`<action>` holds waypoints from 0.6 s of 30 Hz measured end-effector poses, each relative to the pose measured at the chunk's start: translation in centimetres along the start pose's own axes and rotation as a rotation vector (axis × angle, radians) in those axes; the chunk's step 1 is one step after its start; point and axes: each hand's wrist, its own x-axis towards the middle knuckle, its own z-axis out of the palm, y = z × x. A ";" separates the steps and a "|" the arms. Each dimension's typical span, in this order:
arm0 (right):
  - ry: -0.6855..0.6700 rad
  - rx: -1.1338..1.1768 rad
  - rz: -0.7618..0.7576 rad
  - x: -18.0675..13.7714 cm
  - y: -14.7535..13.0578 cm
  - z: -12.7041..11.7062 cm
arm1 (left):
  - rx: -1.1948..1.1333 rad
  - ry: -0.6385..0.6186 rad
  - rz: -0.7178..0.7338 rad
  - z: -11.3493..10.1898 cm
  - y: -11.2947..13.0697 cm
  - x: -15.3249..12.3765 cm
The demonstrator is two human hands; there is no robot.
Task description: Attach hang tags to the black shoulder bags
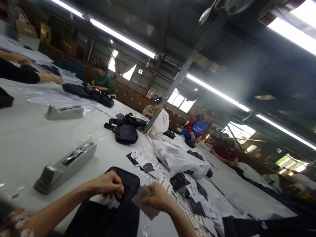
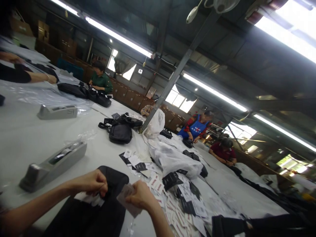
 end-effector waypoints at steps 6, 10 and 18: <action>0.364 0.473 -0.062 1.7 1.1 4.0 | -0.111 -0.093 0.051 2.1 0.0 -0.4; 0.741 0.990 0.003 4.5 0.0 9.9 | -0.337 0.001 0.295 5.5 -0.9 0.0; 0.903 0.776 -0.001 3.8 -0.6 15.3 | -0.457 0.411 0.266 6.5 -1.7 -0.3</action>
